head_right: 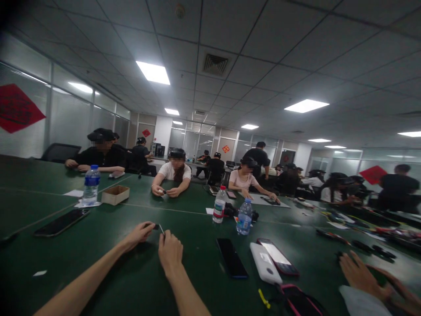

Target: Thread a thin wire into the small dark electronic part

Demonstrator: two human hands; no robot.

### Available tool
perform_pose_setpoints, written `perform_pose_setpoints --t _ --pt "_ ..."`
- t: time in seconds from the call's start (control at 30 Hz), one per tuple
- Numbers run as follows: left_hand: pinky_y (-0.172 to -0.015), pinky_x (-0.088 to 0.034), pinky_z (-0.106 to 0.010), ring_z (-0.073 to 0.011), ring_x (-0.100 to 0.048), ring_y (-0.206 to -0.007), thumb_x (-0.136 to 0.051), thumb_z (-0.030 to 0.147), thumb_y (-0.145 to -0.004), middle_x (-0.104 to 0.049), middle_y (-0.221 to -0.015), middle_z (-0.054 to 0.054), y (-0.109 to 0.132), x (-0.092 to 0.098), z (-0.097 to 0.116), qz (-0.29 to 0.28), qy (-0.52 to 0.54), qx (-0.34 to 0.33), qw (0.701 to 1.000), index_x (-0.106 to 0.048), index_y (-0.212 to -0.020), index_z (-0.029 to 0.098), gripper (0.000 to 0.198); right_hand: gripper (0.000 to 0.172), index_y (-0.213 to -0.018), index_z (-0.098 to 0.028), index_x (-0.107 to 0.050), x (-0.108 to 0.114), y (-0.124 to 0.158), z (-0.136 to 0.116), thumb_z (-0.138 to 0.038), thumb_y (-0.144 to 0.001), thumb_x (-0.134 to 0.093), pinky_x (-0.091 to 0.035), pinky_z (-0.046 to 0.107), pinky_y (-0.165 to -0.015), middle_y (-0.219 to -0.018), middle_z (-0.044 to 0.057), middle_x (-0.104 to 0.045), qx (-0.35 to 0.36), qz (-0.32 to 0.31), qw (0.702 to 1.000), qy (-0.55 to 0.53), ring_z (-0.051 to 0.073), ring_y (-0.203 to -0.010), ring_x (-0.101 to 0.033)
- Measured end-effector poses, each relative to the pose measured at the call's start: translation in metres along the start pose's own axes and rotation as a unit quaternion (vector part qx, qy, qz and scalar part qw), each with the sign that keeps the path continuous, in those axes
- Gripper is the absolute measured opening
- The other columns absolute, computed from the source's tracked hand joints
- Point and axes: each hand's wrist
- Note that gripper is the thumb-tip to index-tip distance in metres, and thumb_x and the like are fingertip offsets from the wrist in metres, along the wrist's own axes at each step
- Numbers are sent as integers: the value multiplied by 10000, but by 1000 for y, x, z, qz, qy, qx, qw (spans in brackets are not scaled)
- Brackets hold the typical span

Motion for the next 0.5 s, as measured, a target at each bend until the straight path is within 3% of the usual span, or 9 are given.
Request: perform_pose_setpoints --t 0.1,0.23,0.5 --pt "-402 -158 -185 -49 -291 -419 -602 648 -646 -368 -518 73 2 -1 3 -23 -49 -10 998 -576 -878 131 567 304 -1101 -228 -518 1 1 -2 -414 -936 -343 -461 256 -675 -979 69 -664 25 20 999 -18 170 -825 -653" --pt "-401 -166 -204 -61 -282 -393 -535 661 -677 -343 -467 71 4 -3 6 -8 -69 -8 998 -545 -711 144 519 300 -1133 -246 -497 2 2 -3 -420 -899 -428 -453 236 -657 -995 45 -657 85 9 996 -31 161 -817 -649" --pt "-400 -166 -223 -71 -289 -356 -529 626 -690 -354 -398 51 3 -5 5 -7 -78 -12 997 -453 -542 171 484 239 -1043 -247 -563 2 0 -1 -385 -885 -449 -427 207 -645 -937 22 -665 133 -15 990 -46 145 -806 -638"
Point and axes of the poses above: each hand's wrist, its own y-axis away from the middle knuckle, its own x-axis out of the back of the hand, z = x × y
